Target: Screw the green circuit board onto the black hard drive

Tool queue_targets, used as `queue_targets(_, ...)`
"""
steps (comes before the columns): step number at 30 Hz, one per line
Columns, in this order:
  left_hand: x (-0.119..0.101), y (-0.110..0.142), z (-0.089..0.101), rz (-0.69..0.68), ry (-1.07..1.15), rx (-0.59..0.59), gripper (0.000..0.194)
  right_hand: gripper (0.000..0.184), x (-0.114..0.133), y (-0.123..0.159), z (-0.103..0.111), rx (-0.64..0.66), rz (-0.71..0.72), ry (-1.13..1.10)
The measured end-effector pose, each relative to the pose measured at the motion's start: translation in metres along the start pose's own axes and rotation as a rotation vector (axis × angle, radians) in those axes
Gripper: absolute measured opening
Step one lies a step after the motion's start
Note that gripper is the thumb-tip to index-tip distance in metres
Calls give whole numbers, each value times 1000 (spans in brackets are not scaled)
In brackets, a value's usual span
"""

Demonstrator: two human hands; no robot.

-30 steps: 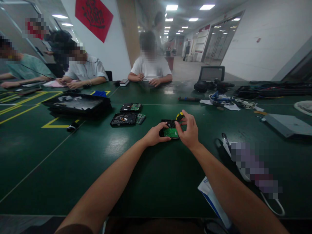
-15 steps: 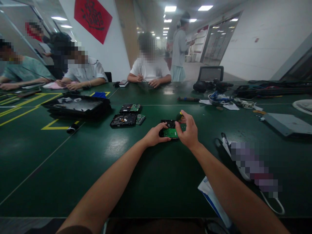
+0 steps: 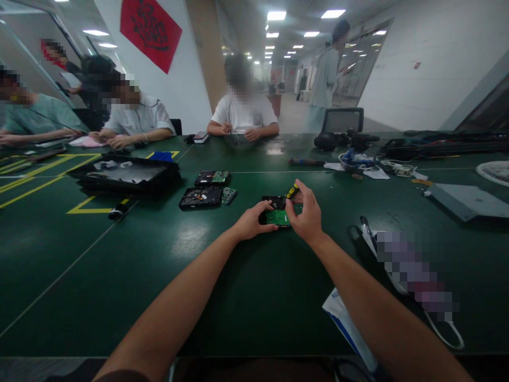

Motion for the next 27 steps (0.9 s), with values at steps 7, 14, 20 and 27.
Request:
queue_targets(7,-1,0,0,1,-3,-1,63,62,2,-1,2,22,-15,-30)
queue_targets(14,-1,0,0,13,-9,5,62,63,1,0,1,20,-11,-22)
queue_targets(20,-1,0,0,5,-16,2,63,67,1,0,1,40,-11,-22)
queue_targets(27,-2,0,0,-1,-18,6,63,61,0,0,0,11,-24,-38)
Point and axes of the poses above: each hand's wrist, its own y-axis away from the middle knuckle, its own z-axis out of the back of the hand, x = y × z, the point moved 1 cm from there along -y, towards the middle knuckle, and after that the axes turned 6 degrees about -y, right-handed, at the moved point
